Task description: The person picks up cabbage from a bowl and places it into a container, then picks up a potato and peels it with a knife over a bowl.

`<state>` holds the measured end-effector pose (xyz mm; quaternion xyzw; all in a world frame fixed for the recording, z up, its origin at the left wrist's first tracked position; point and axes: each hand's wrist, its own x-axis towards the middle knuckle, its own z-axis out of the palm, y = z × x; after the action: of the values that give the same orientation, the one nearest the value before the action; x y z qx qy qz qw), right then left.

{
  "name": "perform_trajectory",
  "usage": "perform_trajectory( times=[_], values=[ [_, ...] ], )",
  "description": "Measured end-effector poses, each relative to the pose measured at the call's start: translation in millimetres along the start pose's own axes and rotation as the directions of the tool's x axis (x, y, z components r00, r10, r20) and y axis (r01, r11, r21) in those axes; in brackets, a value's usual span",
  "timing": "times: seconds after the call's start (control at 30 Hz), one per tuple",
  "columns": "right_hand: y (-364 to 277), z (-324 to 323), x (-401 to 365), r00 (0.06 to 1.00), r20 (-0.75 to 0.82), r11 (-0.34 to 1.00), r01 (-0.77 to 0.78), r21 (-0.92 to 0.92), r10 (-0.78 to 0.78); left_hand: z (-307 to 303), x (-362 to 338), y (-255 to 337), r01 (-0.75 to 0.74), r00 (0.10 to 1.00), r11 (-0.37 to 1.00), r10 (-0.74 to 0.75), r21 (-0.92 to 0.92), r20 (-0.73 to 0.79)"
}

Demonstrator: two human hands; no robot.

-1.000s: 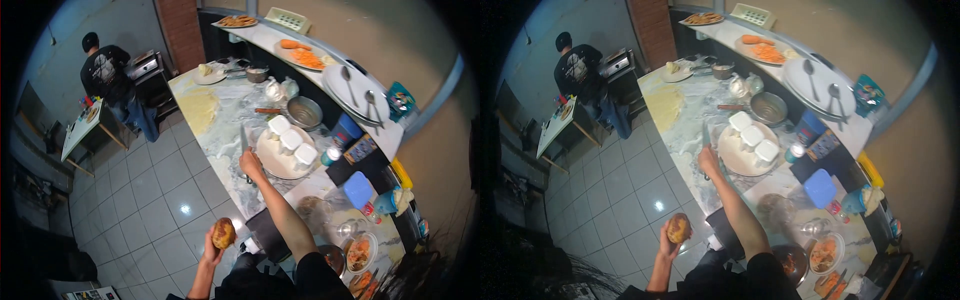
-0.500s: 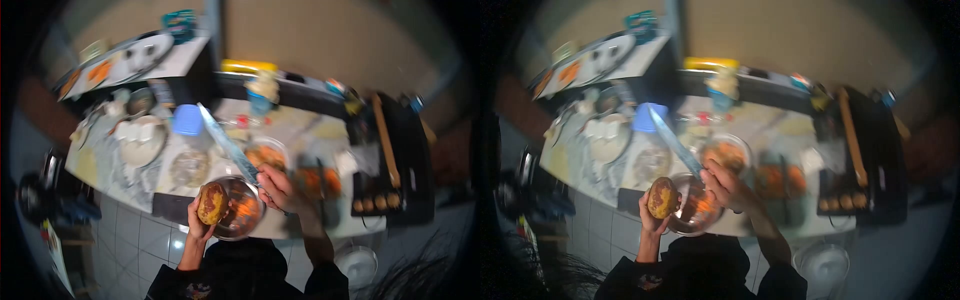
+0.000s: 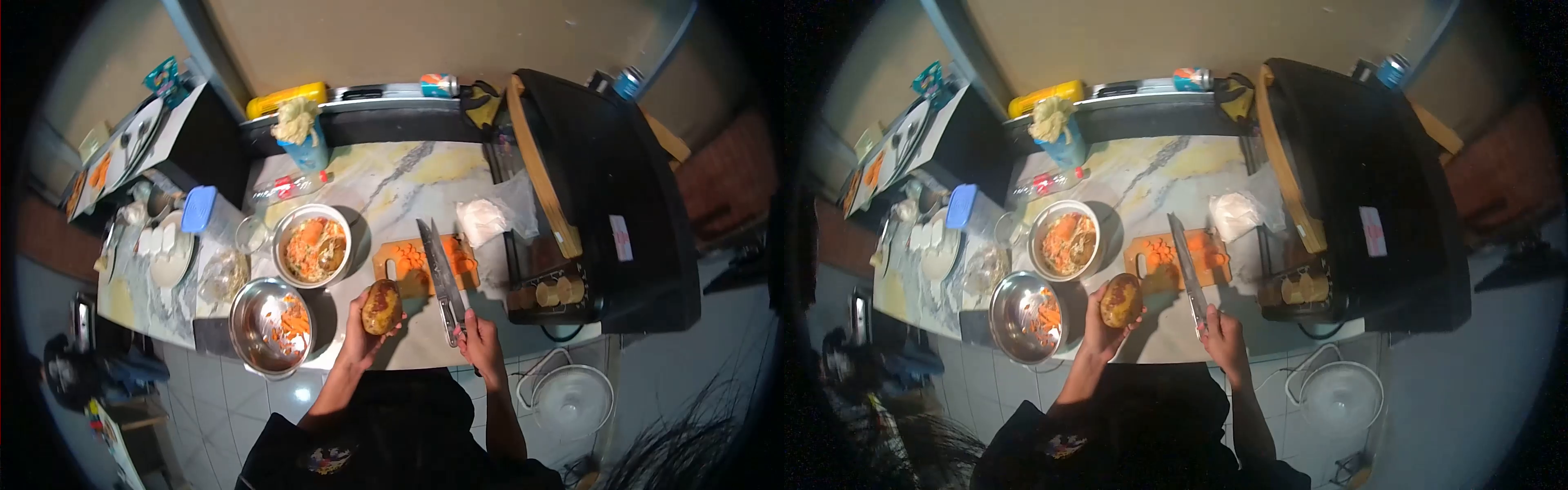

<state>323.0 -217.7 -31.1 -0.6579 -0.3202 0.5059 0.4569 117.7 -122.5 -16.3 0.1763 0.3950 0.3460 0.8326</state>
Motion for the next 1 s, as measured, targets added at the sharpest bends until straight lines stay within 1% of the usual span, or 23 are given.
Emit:
perform_trajectory(
  times=[0.07,0.1,0.13,0.2,0.23,0.3,0.33,0.4,0.43,0.47,0.53,0.57,0.6,0.67,0.7,0.73,0.8,0.83,0.87,0.9,0.93,0.97,1.0],
  values=[
    [-0.1,-2.1,9.9,0.999,0.005,0.999,-0.035,-0.030,0.036,-2.4,-2.1,-5.6,-0.029,0.999,0.999,0.028,0.018,0.016],
    [5.9,-0.8,15.8,1.000,0.029,1.000,-0.013,-0.008,0.013,2.2,-5.9,-5.5,-0.047,0.998,0.999,0.047,0.010,-0.038],
    [9.2,1.4,19.8,0.997,0.075,1.000,-0.018,-0.014,0.019,-2.9,-4.6,-8.7,-0.056,0.995,0.998,0.055,-0.006,-0.077],
    [3.0,8.5,25.7,0.989,0.146,1.000,0.015,-0.011,-0.013,-10.8,-12.0,-7.2,-0.101,0.993,0.995,0.099,-0.027,-0.062],
    [1.5,14.0,28.6,0.984,0.178,1.000,-0.015,0.011,0.012,-13.3,-14.7,-6.4,-0.129,0.988,0.991,0.125,-0.040,-0.089],
    [-6.6,28.3,33.8,0.960,0.279,1.000,0.006,-0.011,-0.002,-18.8,-20.2,-6.8,-0.244,0.963,0.970,0.242,-0.001,-0.120],
    [-10.7,35.8,36.5,0.940,0.340,0.999,0.027,-0.026,-0.017,-20.0,-24.3,-6.7,-0.270,0.953,0.963,0.265,-0.010,-0.144],
    [-20.1,50.8,34.7,0.893,0.449,0.998,0.053,-0.047,-0.026,-20.2,-36.8,-4.1,-0.371,0.897,0.928,0.345,-0.045,-0.277],
    [-25.9,59.1,30.3,0.862,0.507,0.993,0.079,-0.084,-0.026,-25.6,-40.3,-7.3,-0.403,0.875,0.908,0.346,-0.116,-0.339],
    [-31.2,70.1,30.4,0.825,0.564,0.986,0.119,-0.113,-0.035,-32.6,-45.2,-7.0,-0.433,0.858,0.893,0.366,-0.124,-0.360],
    [-26.2,87.8,29.9,0.768,0.636,0.981,0.171,-0.090,-0.076,-47.0,-57.2,-10.5,-0.483,0.866,0.840,0.417,-0.246,-0.275],
    [-30.9,95.5,26.3,0.741,0.658,0.959,0.266,-0.102,-0.136,-45.8,-61.8,-8.4,-0.501,0.837,0.831,0.393,-0.243,-0.382],
    [-36.7,103.1,22.5,0.706,0.680,0.927,0.359,-0.103,-0.198,-47.3,-67.4,-7.1,-0.523,0.819,0.815,0.401,-0.248,-0.411],
    [-42.4,114.8,15.2,0.619,0.702,0.827,0.557,-0.076,-0.352,-51.8,-75.7,-4.0,-0.595,0.785,0.755,0.471,-0.276,-0.402],
    [-55.9,118.0,7.5,0.602,0.731,0.814,0.571,-0.111,-0.322,-56.1,-79.0,-6.2,-0.622,0.755,0.752,0.503,-0.217,-0.420],
    [-65.5,119.5,4.3,0.546,0.791,0.761,0.627,-0.166,-0.277,-55.7,-80.8,-6.8,-0.635,0.743,0.741,0.507,-0.219,-0.438],
    [-61.8,131.1,0.2,0.415,0.788,0.620,0.783,-0.056,-0.454,-53.1,-86.0,-2.0,-0.639,0.720,0.730,0.457,-0.241,-0.523],
    [-60.2,135.0,-0.4,0.409,0.797,0.625,0.779,-0.051,-0.445,-53.3,-90.0,-1.4,-0.630,0.729,0.729,0.435,-0.268,-0.528],
    [-58.6,139.2,-0.8,0.370,0.836,0.623,0.781,-0.044,-0.406,-58.6,-92.0,-4.2,-0.633,0.723,0.726,0.431,-0.269,-0.539],
    [-57.7,142.5,-1.6,0.331,0.870,0.621,0.783,-0.038,-0.365,-64.6,-93.0,-6.6,-0.643,0.740,0.693,0.453,-0.326,-0.497],
    [-57.7,146.2,-2.8,0.327,0.873,0.622,0.783,-0.036,-0.361,-68.7,-93.6,-7.1,-0.649,0.753,0.657,0.481,-0.384,-0.450],
    [-57.8,150.2,-4.9,0.332,0.863,0.604,0.796,-0.039,-0.382,-70.4,-94.0,-8.0,-0.658,0.727,0.679,0.459,-0.326,-0.511],
    [-58.1,153.5,-7.4,0.340,0.851,0.588,0.808,-0.047,-0.399,-70.3,-95.3,-5.4,-0.655,0.730,0.679,0.453,-0.332,-0.512]
  ],
)
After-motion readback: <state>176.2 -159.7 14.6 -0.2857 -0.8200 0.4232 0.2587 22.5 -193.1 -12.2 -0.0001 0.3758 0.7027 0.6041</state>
